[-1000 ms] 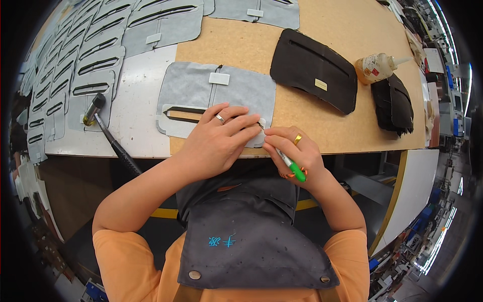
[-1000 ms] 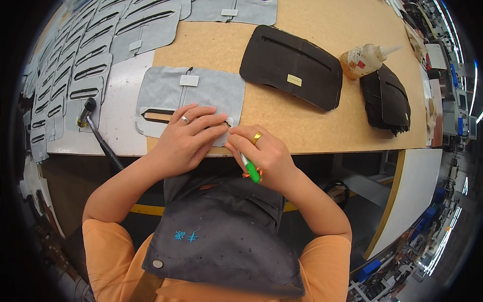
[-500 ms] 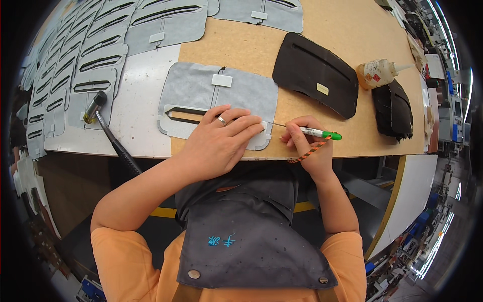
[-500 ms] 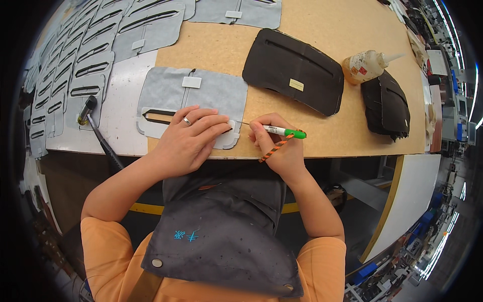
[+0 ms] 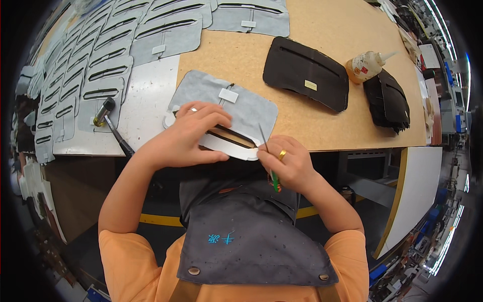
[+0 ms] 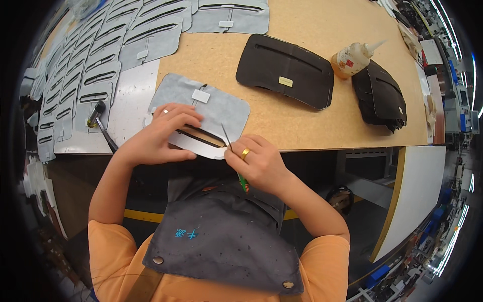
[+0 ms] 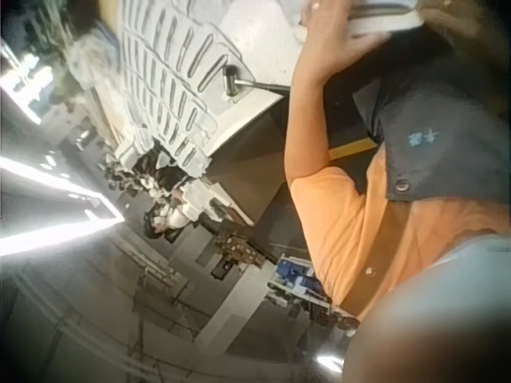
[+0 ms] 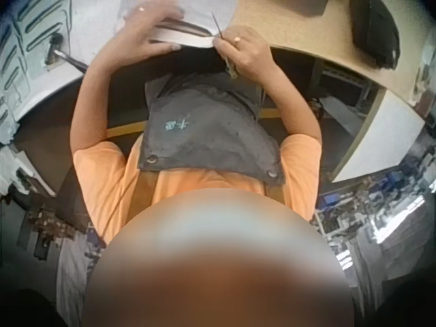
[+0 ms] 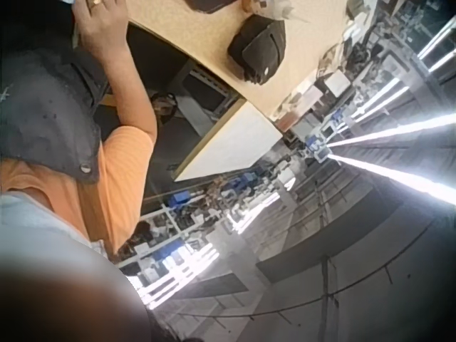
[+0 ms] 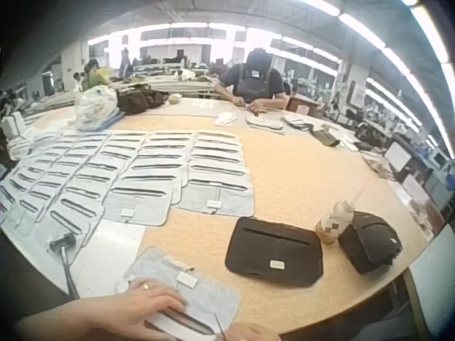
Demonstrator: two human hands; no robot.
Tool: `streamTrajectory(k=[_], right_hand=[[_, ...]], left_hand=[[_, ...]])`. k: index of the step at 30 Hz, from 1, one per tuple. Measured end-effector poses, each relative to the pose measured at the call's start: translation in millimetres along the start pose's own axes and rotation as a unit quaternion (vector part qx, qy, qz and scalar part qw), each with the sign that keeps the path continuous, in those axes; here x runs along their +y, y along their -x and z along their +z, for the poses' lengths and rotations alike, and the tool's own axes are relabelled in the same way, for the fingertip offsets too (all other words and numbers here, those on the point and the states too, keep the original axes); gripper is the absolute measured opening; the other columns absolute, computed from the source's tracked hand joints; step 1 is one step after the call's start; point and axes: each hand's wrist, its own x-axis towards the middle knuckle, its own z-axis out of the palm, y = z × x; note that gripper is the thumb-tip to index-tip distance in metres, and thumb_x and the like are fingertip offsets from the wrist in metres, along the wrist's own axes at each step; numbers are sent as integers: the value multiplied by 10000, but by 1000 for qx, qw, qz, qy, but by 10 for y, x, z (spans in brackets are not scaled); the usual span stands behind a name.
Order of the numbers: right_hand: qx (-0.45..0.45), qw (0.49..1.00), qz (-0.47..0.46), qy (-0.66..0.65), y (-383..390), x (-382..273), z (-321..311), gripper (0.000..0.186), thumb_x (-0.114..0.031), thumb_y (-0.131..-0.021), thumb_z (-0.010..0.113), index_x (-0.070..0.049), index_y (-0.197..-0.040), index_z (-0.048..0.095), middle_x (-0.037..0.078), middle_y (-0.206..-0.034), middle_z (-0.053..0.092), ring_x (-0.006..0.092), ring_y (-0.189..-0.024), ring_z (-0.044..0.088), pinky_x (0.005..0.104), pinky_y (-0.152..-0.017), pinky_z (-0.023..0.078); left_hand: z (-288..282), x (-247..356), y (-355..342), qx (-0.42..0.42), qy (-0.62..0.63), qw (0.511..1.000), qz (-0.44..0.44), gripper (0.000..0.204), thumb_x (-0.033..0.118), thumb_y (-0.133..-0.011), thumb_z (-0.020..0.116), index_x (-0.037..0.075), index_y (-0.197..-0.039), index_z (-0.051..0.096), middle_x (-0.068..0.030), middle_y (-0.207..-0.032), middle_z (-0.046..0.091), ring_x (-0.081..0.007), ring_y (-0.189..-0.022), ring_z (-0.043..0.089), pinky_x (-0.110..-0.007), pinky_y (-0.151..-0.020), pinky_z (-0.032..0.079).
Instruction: Applying adhesive and marking leather components during bag assembly.
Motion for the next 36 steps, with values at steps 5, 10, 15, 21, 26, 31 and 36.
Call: streamTrajectory(k=[5,10,15,21,26,31,36], right_hand=[[191,856,309,-367,-280,-96,-383,80,17,-841,628,-28,-875,571,25,-731,570,83,-599,543,239,-537,458],[206,664,449,-561,-379,165,-188,118,-143,-910,595,-37,-883,552,-14,-656,513,62,-524,513,203,-459,428],[213,765,432,-428,-361,282,99,158,-182,-927,590,-43,-857,565,-45,-624,500,27,-525,467,192,-473,387],[214,767,455,-399,-423,270,168,170,-185,-936,576,-40,-848,565,-41,-595,484,24,-512,455,194,-460,373],[218,772,460,-381,-426,265,221,165,-177,-939,569,-42,-843,564,-44,-586,477,20,-500,445,193,-448,364],[218,794,467,-324,-429,238,197,164,-179,-945,558,-45,-851,559,-50,-587,471,17,-502,448,187,-439,358],[212,798,468,-316,-423,244,178,156,-180,-950,548,-49,-867,551,-46,-614,475,23,-512,461,183,-446,392]], left_hand=[[-346,-189,449,57,295,942,-149,286,101,-830,659,33,-1083,544,-71,-1054,599,-170,-1001,583,-298,-884,441],[-293,-341,369,235,396,877,-134,279,45,-904,559,12,-1172,486,-56,-938,626,-114,-901,604,-253,-840,459],[-57,-522,275,253,336,885,-200,301,45,-961,451,33,-1261,439,-37,-896,596,-83,-889,558,-216,-840,414],[5,-625,308,280,327,880,-203,281,55,-977,419,26,-1256,433,-11,-825,561,-56,-818,519,-190,-772,405],[16,-572,278,306,304,882,-189,271,34,-970,412,35,-1239,443,13,-759,492,-44,-741,457,-181,-690,369],[32,-654,300,297,240,908,-174,285,14,-950,431,48,-1232,455,35,-729,389,-46,-679,353,-184,-639,309],[48,-587,287,315,251,898,-176,282,23,-948,442,55,-1228,459,35,-736,400,-45,-680,358,-183,-642,309]])
